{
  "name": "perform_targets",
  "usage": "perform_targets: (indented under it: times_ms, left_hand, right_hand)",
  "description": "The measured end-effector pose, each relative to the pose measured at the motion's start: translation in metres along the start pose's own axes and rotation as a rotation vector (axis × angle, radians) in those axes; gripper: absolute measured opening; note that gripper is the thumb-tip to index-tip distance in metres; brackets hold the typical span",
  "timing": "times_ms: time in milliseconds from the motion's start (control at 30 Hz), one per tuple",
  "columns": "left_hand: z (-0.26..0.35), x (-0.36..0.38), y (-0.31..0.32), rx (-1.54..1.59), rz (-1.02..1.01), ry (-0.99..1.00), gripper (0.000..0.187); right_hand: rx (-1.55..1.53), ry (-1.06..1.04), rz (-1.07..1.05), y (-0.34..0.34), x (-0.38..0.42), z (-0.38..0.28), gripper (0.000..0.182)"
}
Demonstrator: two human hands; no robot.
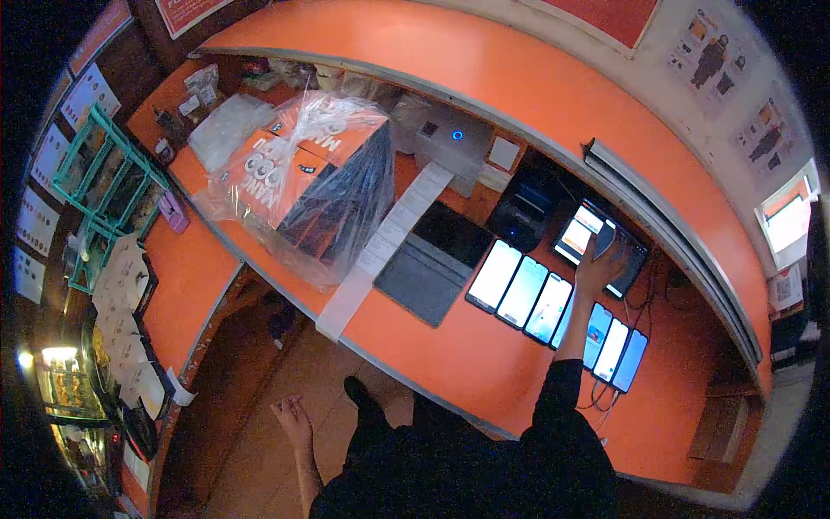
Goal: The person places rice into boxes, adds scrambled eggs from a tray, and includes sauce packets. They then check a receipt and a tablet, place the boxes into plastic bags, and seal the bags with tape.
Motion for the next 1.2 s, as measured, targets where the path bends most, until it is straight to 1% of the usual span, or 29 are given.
perform_targets:
  times_ms: [33, 67, 167, 233, 267, 300, 333, 367, 400, 433, 467, 500, 533, 567, 600, 667, 700, 733, 767, 800, 867, 900, 967, 1000, 1033, 1067, 1133, 1167, 1200]
  left_hand:
    - [0.010, 0.000, -0.005, 0.045, 0.021, -0.007, 0.014]
    - [0.017, 0.001, -0.008, 0.089, 0.041, -0.015, 0.014]
    - [0.015, 0.001, -0.004, 0.058, 0.040, 0.031, 0.014]
    - [0.013, -0.002, -0.004, 0.044, 0.027, 0.020, 0.014]
    - [0.011, -0.002, -0.005, 0.027, 0.012, 0.006, 0.013]
    - [0.005, -0.003, -0.003, 0.029, 0.012, 0.003, 0.013]
    - [-0.002, -0.003, 0.000, 0.039, 0.032, 0.060, 0.013]
    - [-0.008, -0.001, 0.002, 0.044, 0.060, 0.109, 0.012]
    - [-0.018, 0.001, 0.010, -0.012, 0.099, 0.114, 0.012]
    - [-0.023, 0.003, 0.010, -0.020, 0.149, 0.090, 0.012]
    - [-0.025, 0.006, 0.008, -0.027, 0.199, 0.065, 0.013]
    - [-0.010, 0.002, -0.005, 0.008, 0.214, 0.057, 0.013]
    - [0.006, -0.002, -0.017, 0.042, 0.230, 0.050, 0.014]
    - [0.019, -0.005, -0.035, 0.069, 0.210, 0.069, 0.014]
    - [0.015, -0.006, -0.040, 0.096, 0.251, 0.013, 0.013]
    - [-0.008, -0.005, -0.052, 0.102, 0.335, -0.086, 0.012]
    - [-0.020, -0.003, -0.056, 0.118, 0.274, -0.090, 0.012]
    - [-0.033, -0.004, -0.057, 0.141, 0.207, -0.087, 0.012]
    - [-0.049, -0.004, -0.064, 0.129, 0.244, -0.128, 0.012]
    - [-0.066, -0.002, -0.069, 0.180, 0.276, -0.160, 0.012]
    - [-0.107, 0.008, -0.085, 0.220, 0.329, -0.229, 0.012]
    - [-0.128, 0.012, -0.092, 0.211, 0.335, -0.278, 0.014]
    - [-0.166, 0.017, -0.109, 0.205, 0.352, -0.357, 0.015]
    - [-0.185, 0.017, -0.118, 0.215, 0.333, -0.451, 0.016]
    - [-0.201, 0.016, -0.125, 0.224, 0.311, -0.537, 0.018]
    - [-0.222, 0.014, -0.126, 0.219, 0.319, -0.550, 0.018]
    - [-0.254, 0.008, -0.123, 0.124, 0.428, -0.483, 0.020]
    - [-0.264, -0.001, -0.127, 0.126, 0.434, -0.494, 0.020]
    - [-0.276, -0.014, -0.133, 0.136, 0.406, -0.502, 0.021]
  right_hand:
    - [-0.077, 0.034, 0.039, -0.013, -0.004, -0.002, 0.057]
    - [-0.076, 0.033, 0.038, -0.017, -0.006, -0.001, 0.057]
    - [0.041, -0.010, 0.179, -0.043, -0.007, 0.000, 0.054]
    - [-0.195, 0.046, 0.211, -0.062, -0.006, 0.006, 0.041]
    - [-0.194, 0.044, 0.211, -0.063, 0.000, 0.007, 0.041]
    - [-0.283, 0.132, 0.216, -0.062, 0.008, 0.013, 0.035]
    - [-0.378, 0.216, 0.217, -0.060, 0.016, 0.016, 0.032]
    - [-0.584, 0.308, 0.080, -0.073, 0.020, -0.012, 0.029]
    - [-0.746, 0.325, -0.024, -0.065, 0.034, -0.026, 0.029]
    - [-0.729, 0.333, -0.136, -0.062, 0.049, -0.047, 0.030]
    - [-0.937, 0.261, -0.090, -0.080, 0.057, -0.099, 0.039]
    - [-0.871, 0.164, -0.284, -0.085, 0.075, -0.131, 0.040]
    - [-0.910, 0.161, -0.426, -0.075, 0.104, -0.156, 0.040]
    - [-0.974, 0.073, -0.596, -0.082, 0.131, -0.195, 0.040]
    - [-1.110, -0.051, -0.650, -0.093, 0.162, -0.235, 0.039]
    - [-1.281, -0.276, -0.990, -0.114, 0.224, -0.311, 0.030]
    - [-1.330, -0.404, -1.162, -0.144, 0.252, -0.350, 0.026]
    - [-1.390, -0.503, -1.243, -0.171, 0.275, -0.385, 0.020]
    - [-1.441, -0.599, -1.325, -0.194, 0.298, -0.419, 0.014]
    - [-1.555, -0.622, -1.387, -0.206, 0.326, -0.445, 0.013]
    - [-1.567, -0.770, -1.429, -0.237, 0.363, -0.492, 0.013]
    - [-1.585, -0.810, -1.464, -0.238, 0.383, -0.508, 0.013]
    - [-1.096, -0.924, -1.787, -0.213, 0.443, -0.537, 0.018]
    - [-1.090, -0.952, -1.810, -0.223, 0.450, -0.556, 0.018]
    - [-1.185, -0.908, -1.767, -0.234, 0.451, -0.584, 0.025]
    - [-1.284, -0.853, -1.715, -0.242, 0.453, -0.608, 0.032]
    - [-1.291, -0.768, -1.690, -0.235, 0.464, -0.635, 0.036]
    - [-1.372, -0.792, -1.623, -0.228, 0.471, -0.648, 0.030]
    - [-1.376, -0.686, -1.737, -0.235, 0.467, -0.662, 0.017]
Point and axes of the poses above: each hand's wrist, its own x-axis away from the middle knuckle, its own y-axis out of the palm, z = x × y, the point moved 6 cm from there along -x, towards the middle knuckle, and after that the axes turned 3 degrees about y, right-handed, at the moved point
